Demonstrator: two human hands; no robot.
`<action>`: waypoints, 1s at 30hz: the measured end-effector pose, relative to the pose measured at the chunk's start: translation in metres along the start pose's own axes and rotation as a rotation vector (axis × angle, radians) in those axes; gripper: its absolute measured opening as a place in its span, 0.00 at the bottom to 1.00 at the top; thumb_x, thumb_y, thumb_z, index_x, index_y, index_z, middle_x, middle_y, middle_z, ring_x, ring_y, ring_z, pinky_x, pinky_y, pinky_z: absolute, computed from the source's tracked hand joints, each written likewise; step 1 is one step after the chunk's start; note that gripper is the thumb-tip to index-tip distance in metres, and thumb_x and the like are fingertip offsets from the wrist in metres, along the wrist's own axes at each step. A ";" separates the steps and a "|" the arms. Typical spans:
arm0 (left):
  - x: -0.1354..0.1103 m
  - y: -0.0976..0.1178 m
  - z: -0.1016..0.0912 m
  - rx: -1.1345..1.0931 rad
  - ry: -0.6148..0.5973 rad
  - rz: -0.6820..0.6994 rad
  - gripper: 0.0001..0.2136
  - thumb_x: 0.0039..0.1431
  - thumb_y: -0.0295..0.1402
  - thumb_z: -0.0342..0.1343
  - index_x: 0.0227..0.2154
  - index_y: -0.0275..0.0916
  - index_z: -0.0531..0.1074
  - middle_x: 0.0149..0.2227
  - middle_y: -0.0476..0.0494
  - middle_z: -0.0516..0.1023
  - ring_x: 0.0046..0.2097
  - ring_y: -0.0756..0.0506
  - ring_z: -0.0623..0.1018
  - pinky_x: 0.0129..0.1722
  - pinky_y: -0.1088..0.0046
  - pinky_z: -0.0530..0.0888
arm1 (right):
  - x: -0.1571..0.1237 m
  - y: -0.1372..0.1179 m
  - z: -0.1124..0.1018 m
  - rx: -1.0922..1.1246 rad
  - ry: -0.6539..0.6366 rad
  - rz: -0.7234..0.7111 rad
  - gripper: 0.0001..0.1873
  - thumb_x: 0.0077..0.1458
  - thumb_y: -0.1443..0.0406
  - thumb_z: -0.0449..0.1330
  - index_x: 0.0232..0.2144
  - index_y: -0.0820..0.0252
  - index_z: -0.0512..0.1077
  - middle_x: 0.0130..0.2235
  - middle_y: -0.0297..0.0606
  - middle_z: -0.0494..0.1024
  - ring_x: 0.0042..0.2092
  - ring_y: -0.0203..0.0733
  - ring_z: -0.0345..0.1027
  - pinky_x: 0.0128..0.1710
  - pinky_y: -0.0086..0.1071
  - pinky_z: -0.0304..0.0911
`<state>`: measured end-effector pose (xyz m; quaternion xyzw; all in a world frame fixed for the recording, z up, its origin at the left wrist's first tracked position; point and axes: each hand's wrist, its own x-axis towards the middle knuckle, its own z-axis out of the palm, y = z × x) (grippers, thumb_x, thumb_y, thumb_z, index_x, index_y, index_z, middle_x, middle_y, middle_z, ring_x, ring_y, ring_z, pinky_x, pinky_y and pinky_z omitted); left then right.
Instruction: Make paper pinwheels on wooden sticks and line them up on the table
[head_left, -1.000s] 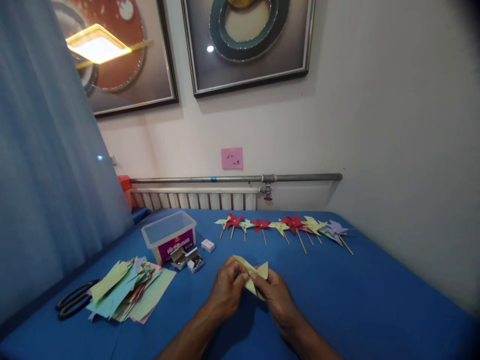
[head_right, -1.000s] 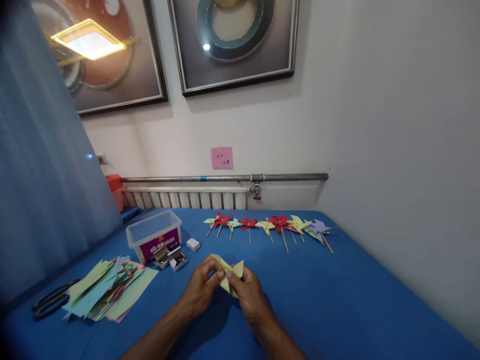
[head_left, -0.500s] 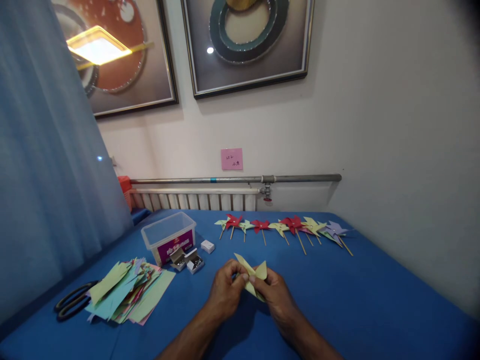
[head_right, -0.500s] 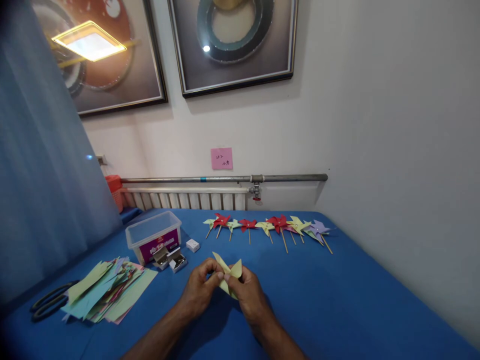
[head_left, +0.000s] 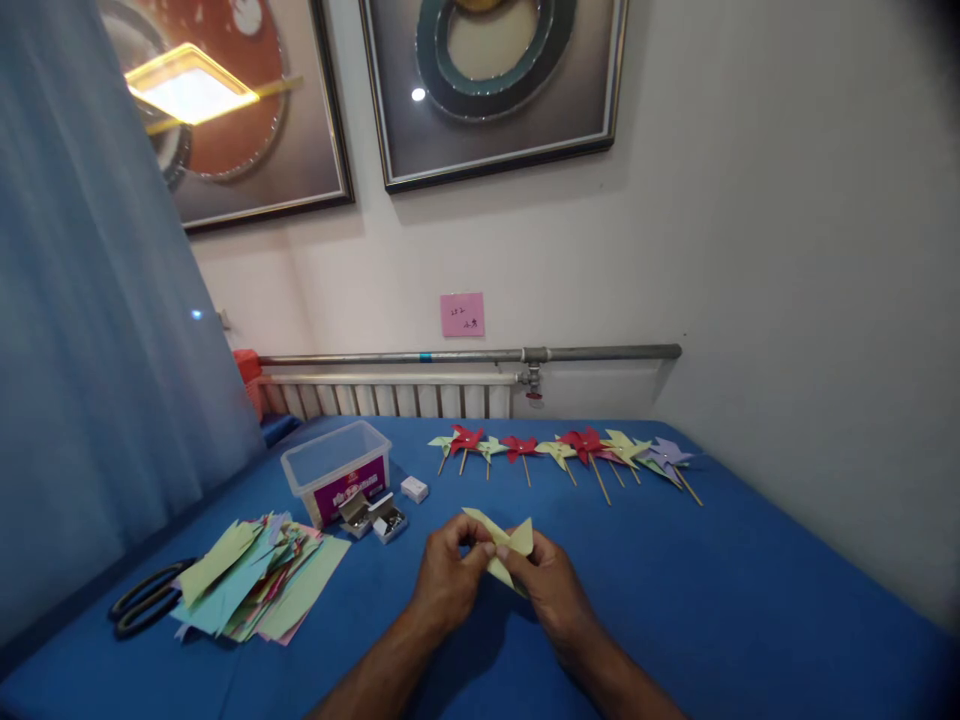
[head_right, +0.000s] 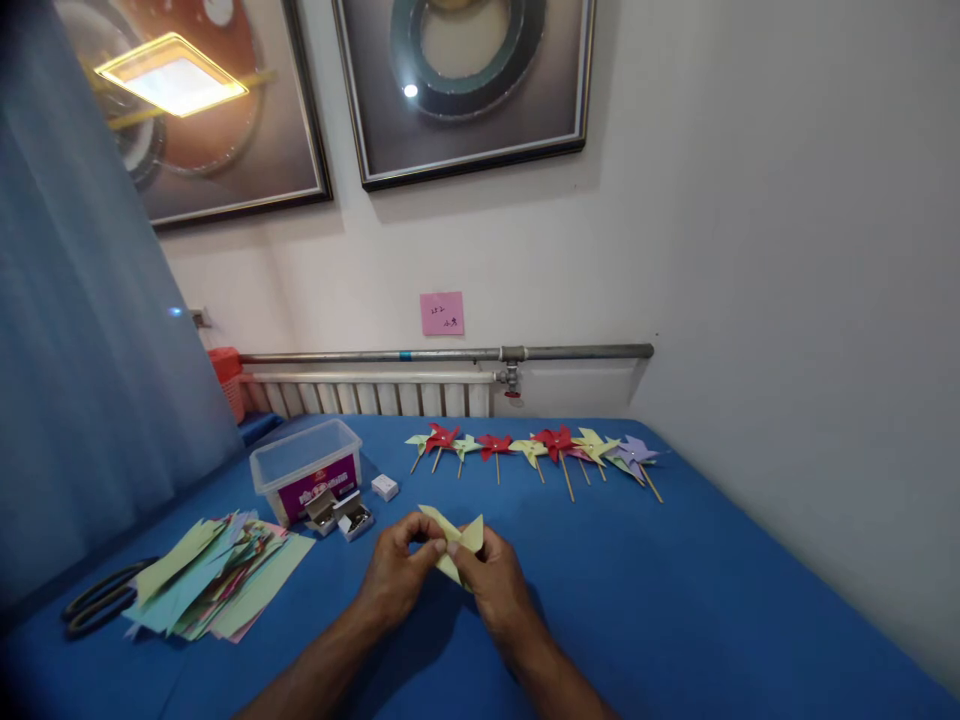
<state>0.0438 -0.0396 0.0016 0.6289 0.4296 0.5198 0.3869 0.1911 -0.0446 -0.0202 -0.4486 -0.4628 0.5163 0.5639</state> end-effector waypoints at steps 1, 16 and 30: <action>0.000 0.000 0.000 0.004 0.002 -0.001 0.04 0.51 0.32 0.58 0.25 0.38 0.72 0.27 0.50 0.74 0.33 0.48 0.71 0.38 0.72 0.68 | 0.000 0.000 0.000 -0.012 0.004 -0.001 0.24 0.40 0.48 0.71 0.33 0.58 0.73 0.26 0.31 0.73 0.28 0.40 0.63 0.30 0.31 0.59; 0.000 0.000 0.004 -0.008 0.043 -0.017 0.04 0.50 0.31 0.59 0.24 0.38 0.71 0.25 0.52 0.72 0.31 0.49 0.70 0.36 0.73 0.67 | 0.002 0.002 0.001 -0.063 0.045 -0.046 0.19 0.42 0.51 0.69 0.31 0.58 0.74 0.25 0.30 0.71 0.27 0.38 0.60 0.29 0.31 0.59; 0.000 0.000 0.002 0.035 0.028 -0.025 0.03 0.50 0.30 0.58 0.23 0.38 0.71 0.25 0.51 0.73 0.31 0.49 0.70 0.35 0.73 0.67 | -0.002 -0.003 0.003 -0.063 0.038 -0.022 0.19 0.41 0.52 0.68 0.30 0.58 0.74 0.24 0.29 0.71 0.27 0.39 0.62 0.29 0.31 0.59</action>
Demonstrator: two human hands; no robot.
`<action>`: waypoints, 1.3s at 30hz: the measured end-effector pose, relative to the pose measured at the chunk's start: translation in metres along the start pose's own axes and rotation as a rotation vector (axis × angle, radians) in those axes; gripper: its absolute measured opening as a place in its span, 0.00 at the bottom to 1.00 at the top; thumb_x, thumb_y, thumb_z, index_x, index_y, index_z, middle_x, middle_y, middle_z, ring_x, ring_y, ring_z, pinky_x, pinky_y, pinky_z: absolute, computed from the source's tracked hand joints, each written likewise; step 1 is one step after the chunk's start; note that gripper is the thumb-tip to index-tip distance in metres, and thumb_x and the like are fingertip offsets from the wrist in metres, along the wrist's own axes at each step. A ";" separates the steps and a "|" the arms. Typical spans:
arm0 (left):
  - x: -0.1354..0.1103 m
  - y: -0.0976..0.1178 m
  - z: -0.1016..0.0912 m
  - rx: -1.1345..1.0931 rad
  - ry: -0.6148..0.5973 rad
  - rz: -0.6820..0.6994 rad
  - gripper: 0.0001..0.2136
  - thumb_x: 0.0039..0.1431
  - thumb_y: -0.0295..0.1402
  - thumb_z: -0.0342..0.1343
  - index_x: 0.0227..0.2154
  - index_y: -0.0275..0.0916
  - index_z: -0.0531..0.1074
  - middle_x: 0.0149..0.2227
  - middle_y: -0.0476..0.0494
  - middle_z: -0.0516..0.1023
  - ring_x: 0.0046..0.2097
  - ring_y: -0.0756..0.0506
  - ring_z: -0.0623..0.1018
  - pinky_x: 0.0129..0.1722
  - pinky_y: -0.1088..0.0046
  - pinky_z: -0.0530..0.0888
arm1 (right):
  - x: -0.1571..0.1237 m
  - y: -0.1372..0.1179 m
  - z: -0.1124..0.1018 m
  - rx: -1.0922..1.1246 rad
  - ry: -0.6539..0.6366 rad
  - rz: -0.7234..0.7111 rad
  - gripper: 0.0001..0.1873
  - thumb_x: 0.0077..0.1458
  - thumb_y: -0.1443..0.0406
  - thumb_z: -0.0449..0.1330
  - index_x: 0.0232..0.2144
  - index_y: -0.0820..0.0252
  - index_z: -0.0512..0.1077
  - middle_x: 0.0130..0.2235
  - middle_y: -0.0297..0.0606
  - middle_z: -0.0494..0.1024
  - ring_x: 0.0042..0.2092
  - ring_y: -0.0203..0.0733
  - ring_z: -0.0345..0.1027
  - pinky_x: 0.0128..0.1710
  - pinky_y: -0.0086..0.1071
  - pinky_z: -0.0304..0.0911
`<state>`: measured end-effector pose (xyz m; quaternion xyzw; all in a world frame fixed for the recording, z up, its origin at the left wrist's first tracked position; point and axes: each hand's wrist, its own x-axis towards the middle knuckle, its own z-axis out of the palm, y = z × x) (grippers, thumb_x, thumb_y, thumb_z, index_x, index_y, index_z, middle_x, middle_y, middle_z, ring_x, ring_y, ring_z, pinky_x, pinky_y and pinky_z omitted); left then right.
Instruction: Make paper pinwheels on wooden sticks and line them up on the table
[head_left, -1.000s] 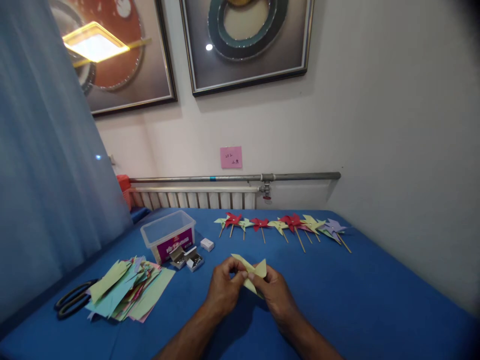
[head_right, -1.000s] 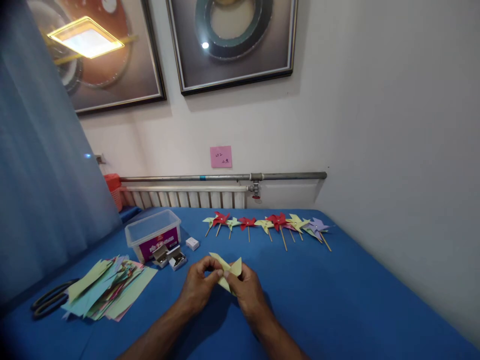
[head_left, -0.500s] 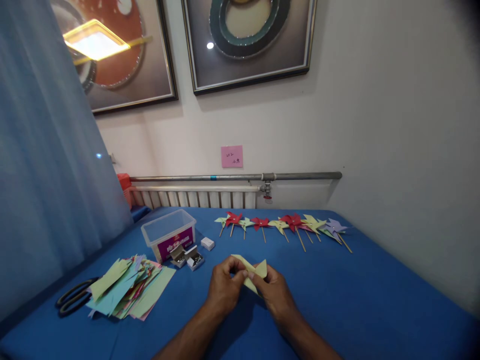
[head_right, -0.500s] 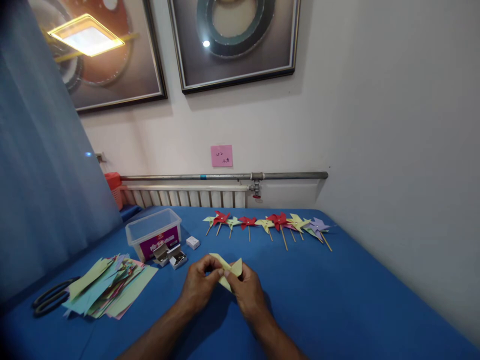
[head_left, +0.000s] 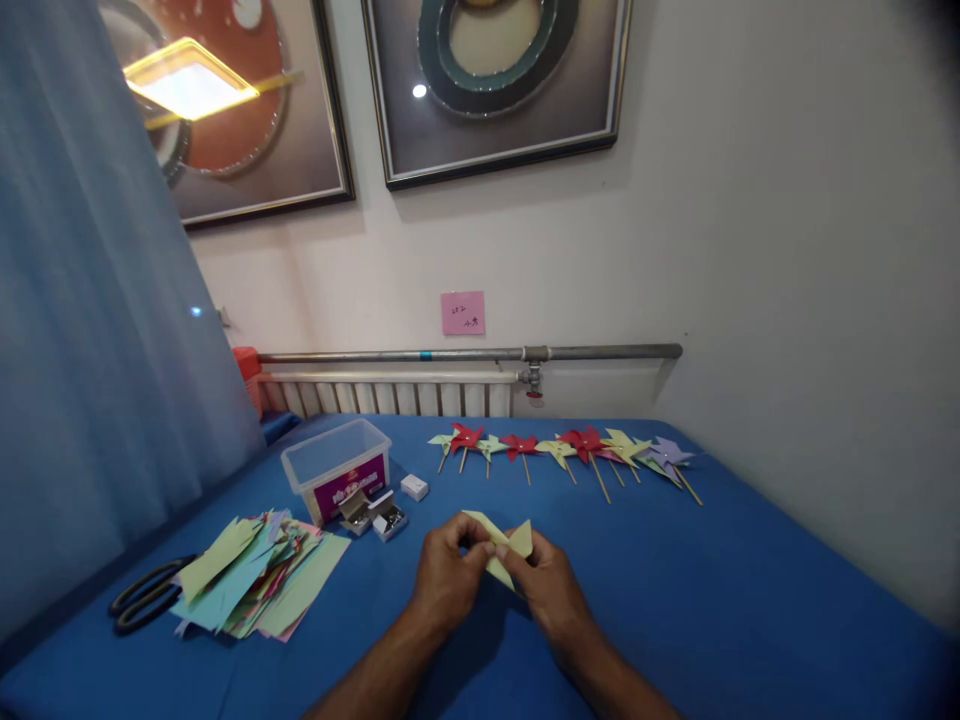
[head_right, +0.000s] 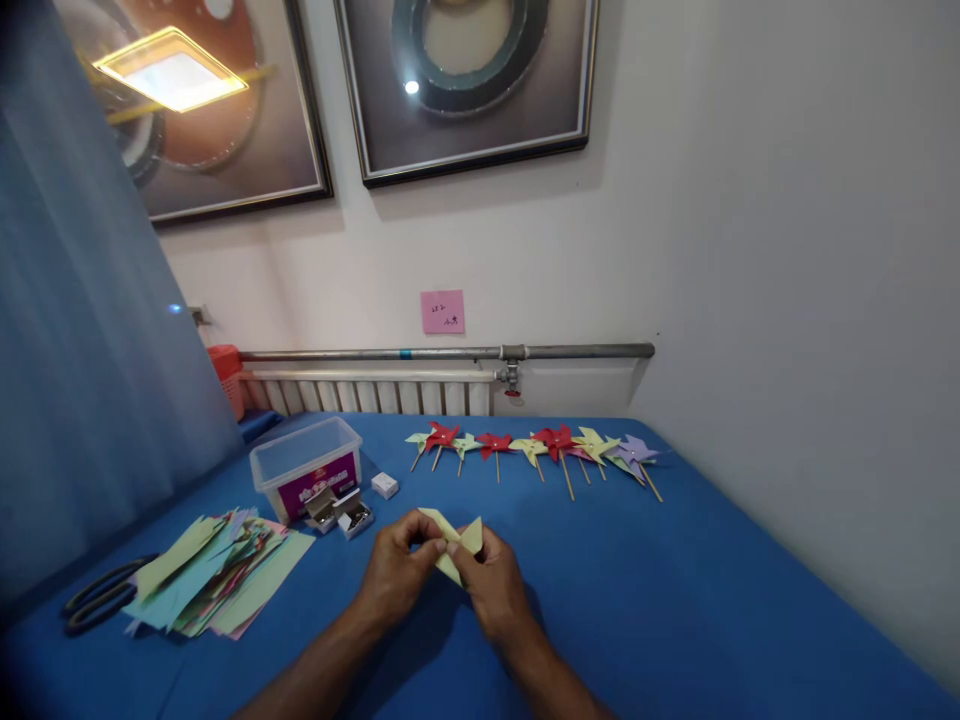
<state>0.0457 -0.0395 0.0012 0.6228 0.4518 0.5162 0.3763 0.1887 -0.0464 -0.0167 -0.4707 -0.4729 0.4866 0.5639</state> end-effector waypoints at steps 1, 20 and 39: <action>0.000 0.000 0.000 0.002 0.002 0.001 0.04 0.50 0.30 0.58 0.23 0.38 0.71 0.25 0.51 0.73 0.31 0.49 0.70 0.35 0.73 0.67 | 0.000 0.000 0.000 -0.005 -0.001 -0.006 0.18 0.41 0.52 0.68 0.30 0.58 0.74 0.24 0.30 0.72 0.27 0.39 0.62 0.29 0.31 0.59; -0.002 0.004 0.002 0.027 0.024 -0.027 0.04 0.49 0.30 0.58 0.22 0.38 0.70 0.23 0.52 0.71 0.29 0.50 0.68 0.33 0.75 0.65 | 0.001 0.008 0.000 -0.047 0.004 -0.059 0.19 0.44 0.49 0.67 0.30 0.56 0.73 0.25 0.32 0.73 0.29 0.42 0.65 0.30 0.32 0.62; 0.004 -0.001 -0.006 -0.085 0.071 -0.117 0.10 0.55 0.40 0.58 0.29 0.37 0.73 0.27 0.49 0.73 0.31 0.48 0.71 0.33 0.73 0.66 | 0.006 0.008 -0.006 0.089 0.055 0.073 0.24 0.37 0.49 0.71 0.31 0.57 0.73 0.26 0.33 0.77 0.28 0.43 0.69 0.30 0.34 0.64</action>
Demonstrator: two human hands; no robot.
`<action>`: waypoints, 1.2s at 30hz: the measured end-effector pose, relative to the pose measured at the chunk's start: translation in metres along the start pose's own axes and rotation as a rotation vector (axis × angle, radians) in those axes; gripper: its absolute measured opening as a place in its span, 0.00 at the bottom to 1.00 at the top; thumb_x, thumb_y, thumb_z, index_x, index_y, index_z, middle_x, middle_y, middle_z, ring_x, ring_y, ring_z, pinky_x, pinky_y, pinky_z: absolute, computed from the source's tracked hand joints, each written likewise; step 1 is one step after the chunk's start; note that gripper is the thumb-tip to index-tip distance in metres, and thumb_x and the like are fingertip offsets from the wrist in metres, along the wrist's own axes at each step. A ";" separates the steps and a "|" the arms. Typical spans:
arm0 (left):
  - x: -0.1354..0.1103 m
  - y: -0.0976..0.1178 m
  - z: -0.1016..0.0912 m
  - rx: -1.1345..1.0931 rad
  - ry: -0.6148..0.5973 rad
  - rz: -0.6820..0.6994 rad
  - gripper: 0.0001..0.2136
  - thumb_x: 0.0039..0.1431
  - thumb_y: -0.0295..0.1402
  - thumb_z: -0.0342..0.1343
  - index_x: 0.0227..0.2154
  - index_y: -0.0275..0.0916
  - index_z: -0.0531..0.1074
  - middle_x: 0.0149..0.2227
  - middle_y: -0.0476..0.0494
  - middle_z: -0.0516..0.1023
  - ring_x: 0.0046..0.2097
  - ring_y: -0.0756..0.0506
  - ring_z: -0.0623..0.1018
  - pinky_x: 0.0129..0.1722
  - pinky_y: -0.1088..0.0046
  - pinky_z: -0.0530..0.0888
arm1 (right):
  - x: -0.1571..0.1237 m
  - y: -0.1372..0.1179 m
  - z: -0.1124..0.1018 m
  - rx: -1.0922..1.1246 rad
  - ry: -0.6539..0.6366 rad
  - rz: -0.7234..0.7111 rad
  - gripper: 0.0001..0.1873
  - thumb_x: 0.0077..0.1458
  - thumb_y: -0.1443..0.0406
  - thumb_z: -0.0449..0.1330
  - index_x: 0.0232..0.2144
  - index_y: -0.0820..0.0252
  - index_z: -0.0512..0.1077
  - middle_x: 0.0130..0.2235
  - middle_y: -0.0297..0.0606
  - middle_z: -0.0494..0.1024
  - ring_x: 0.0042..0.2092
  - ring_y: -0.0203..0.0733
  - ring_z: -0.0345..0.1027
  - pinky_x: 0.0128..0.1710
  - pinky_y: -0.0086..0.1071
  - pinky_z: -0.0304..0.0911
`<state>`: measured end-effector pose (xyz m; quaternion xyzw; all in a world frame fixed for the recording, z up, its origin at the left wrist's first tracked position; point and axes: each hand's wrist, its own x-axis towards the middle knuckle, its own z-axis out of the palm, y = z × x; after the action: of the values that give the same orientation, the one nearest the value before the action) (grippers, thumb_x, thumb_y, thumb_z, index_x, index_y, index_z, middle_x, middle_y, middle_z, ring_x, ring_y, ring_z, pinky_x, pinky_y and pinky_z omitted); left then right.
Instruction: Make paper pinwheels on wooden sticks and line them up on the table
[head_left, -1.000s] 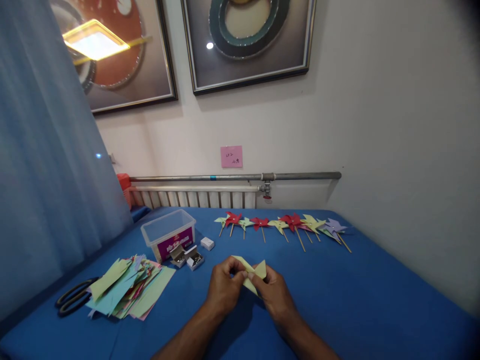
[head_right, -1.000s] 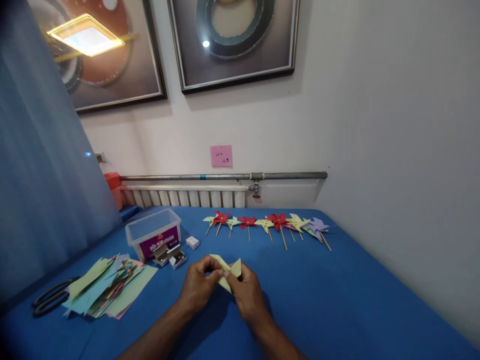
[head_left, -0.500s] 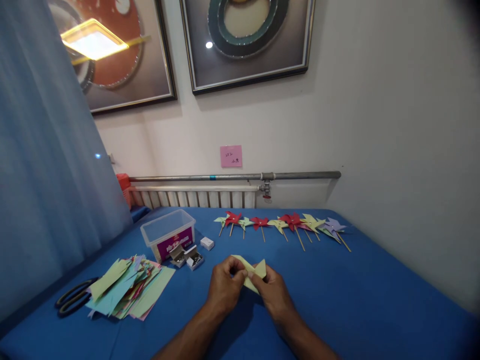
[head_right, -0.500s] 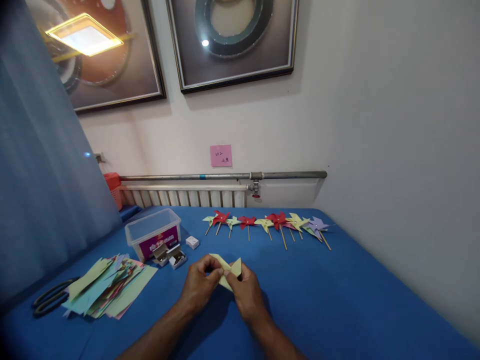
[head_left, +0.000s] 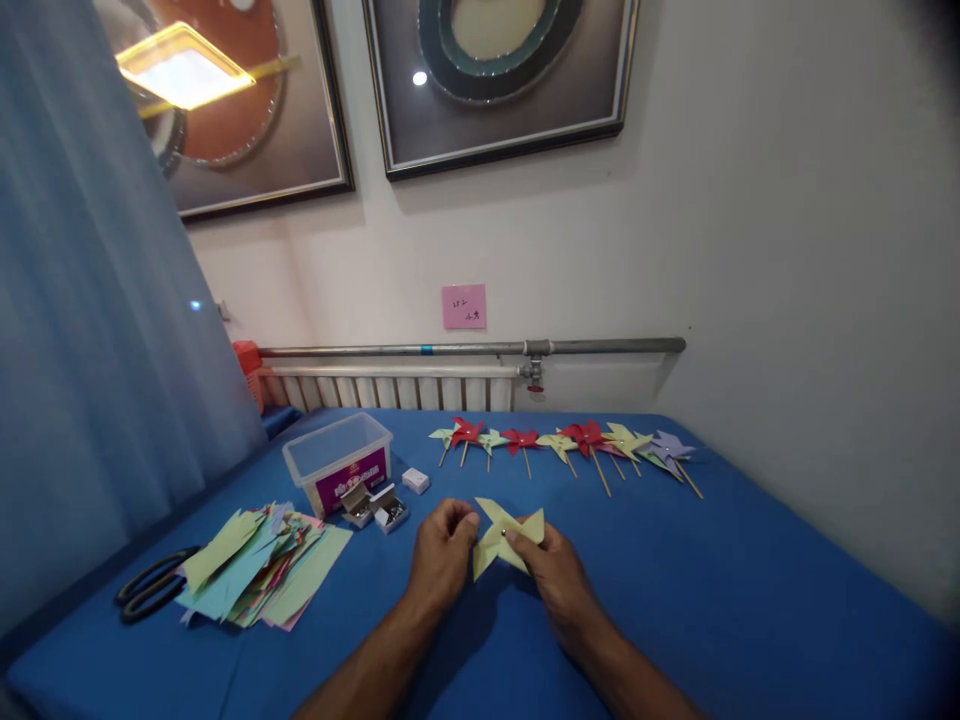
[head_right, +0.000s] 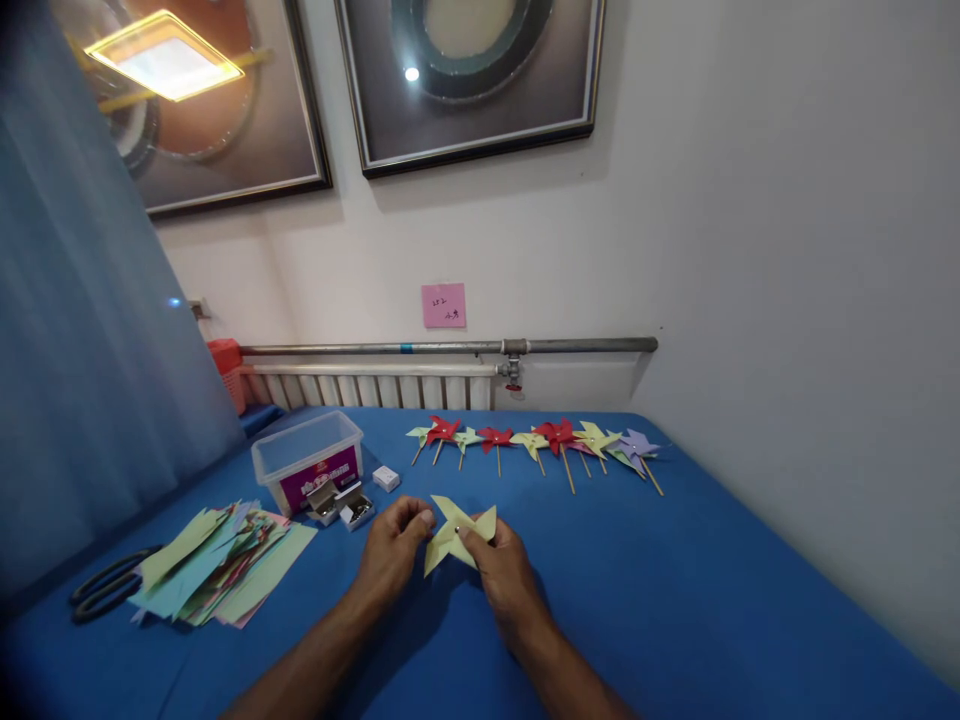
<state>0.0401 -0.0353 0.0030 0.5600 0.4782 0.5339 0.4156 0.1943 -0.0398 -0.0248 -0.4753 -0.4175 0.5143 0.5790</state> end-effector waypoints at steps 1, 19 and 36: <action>0.001 -0.001 0.000 -0.016 -0.007 -0.036 0.12 0.54 0.43 0.59 0.27 0.37 0.73 0.25 0.50 0.72 0.29 0.49 0.69 0.31 0.73 0.65 | 0.000 -0.001 0.000 0.000 0.007 0.003 0.24 0.37 0.49 0.72 0.31 0.57 0.73 0.25 0.32 0.77 0.28 0.42 0.68 0.30 0.33 0.63; -0.002 -0.005 0.011 -0.081 -0.159 -0.117 0.16 0.42 0.44 0.65 0.20 0.39 0.66 0.18 0.56 0.63 0.22 0.54 0.59 0.24 0.76 0.55 | 0.012 0.021 -0.003 -0.098 0.017 -0.042 0.25 0.37 0.48 0.70 0.34 0.58 0.75 0.27 0.35 0.79 0.29 0.44 0.70 0.29 0.33 0.63; 0.002 -0.012 0.015 -0.160 -0.127 -0.218 0.17 0.38 0.45 0.68 0.22 0.38 0.69 0.17 0.55 0.66 0.21 0.54 0.60 0.23 0.75 0.54 | 0.007 0.011 -0.001 -0.093 0.038 -0.020 0.23 0.36 0.50 0.71 0.32 0.57 0.74 0.26 0.33 0.77 0.29 0.43 0.68 0.30 0.34 0.64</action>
<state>0.0534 -0.0305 -0.0099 0.5023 0.4648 0.4855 0.5440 0.1941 -0.0330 -0.0354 -0.5071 -0.4348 0.4793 0.5692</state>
